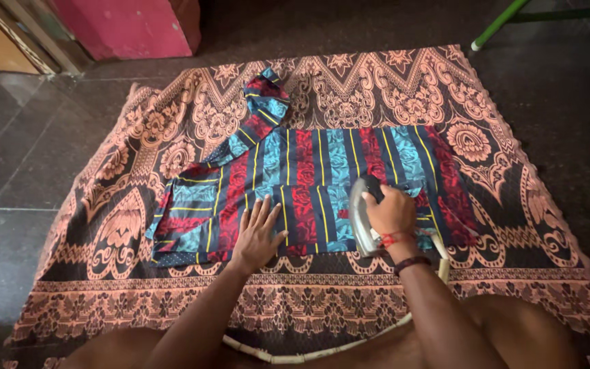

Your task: The person irons a patterned shirt laid out on a patterned mat on the floor. They use a handheld iron to smooth the fabric, adjusting the shirt's position and sleeves as needed.

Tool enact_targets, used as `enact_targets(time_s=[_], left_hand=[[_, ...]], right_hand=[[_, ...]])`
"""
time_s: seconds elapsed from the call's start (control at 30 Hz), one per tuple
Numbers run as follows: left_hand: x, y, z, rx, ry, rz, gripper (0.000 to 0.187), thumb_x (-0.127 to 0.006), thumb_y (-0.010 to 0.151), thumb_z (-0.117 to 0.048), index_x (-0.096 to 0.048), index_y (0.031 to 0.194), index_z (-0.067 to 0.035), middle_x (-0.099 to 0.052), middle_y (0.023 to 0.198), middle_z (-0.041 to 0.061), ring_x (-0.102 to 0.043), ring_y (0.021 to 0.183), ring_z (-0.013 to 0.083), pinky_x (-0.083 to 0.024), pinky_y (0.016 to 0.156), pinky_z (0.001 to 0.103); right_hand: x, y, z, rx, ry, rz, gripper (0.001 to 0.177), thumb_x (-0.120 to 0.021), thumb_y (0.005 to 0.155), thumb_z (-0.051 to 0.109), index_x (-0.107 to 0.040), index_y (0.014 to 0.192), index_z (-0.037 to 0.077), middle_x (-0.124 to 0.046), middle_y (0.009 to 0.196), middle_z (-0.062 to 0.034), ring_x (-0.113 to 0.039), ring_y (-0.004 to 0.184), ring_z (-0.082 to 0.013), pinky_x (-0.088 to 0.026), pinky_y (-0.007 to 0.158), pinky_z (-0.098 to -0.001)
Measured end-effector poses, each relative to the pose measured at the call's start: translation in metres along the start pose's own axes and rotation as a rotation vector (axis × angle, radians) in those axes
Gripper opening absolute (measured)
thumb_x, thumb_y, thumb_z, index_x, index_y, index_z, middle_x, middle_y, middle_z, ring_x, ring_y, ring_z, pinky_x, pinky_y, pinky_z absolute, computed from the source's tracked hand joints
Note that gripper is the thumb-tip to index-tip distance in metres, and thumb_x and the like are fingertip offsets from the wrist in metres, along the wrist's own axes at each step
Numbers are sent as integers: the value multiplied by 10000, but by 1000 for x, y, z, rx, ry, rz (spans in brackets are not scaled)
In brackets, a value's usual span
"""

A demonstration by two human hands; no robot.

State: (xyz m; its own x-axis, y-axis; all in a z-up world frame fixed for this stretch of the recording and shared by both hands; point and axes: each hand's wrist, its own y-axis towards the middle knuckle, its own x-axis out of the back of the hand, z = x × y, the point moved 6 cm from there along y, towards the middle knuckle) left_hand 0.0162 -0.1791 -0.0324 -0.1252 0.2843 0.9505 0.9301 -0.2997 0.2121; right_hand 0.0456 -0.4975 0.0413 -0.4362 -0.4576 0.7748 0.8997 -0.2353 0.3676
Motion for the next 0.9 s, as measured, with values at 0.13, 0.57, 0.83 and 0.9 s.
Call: enact_targets(time_s=[0.13,0.57,0.83,0.9], left_hand=[[-4,-3,7,7,3,6,772,-562,964,-529,-326,1572,-115,-229,1665,179,-180,1539,369,-148,1213,564],[-8,0,12,34,-42,-2,777,-587,944,-549,-358,1565,-142,-245,1667,159,-182,1550,358,-141,1231,553],[-9,-3,13,-1,-10,-57,770,-569,957,-555,-364,1568,-133,-231,1661,206,-184,1539,395,-161,1217,562],[-8,-4,11,-22,25,-79,766,-557,972,-550,-357,1572,-117,-226,1662,219,-185,1538,403,-167,1214,567]], right_hand=[[1,-10,-19,-175,-24,58,447,-779,828,409,-768,1028,10,-731,975,-262,-707,920,-455,-566,777,-527],[9,-13,-11,-58,-37,136,380,-777,839,404,-747,941,39,-722,880,-265,-704,870,-465,-556,755,-548],[20,-18,-8,-188,-102,32,423,-752,851,393,-741,1072,32,-729,950,-270,-707,896,-463,-564,768,-546],[19,-16,-9,-241,-144,37,424,-738,882,415,-742,1069,34,-736,952,-261,-708,902,-463,-562,782,-547]])
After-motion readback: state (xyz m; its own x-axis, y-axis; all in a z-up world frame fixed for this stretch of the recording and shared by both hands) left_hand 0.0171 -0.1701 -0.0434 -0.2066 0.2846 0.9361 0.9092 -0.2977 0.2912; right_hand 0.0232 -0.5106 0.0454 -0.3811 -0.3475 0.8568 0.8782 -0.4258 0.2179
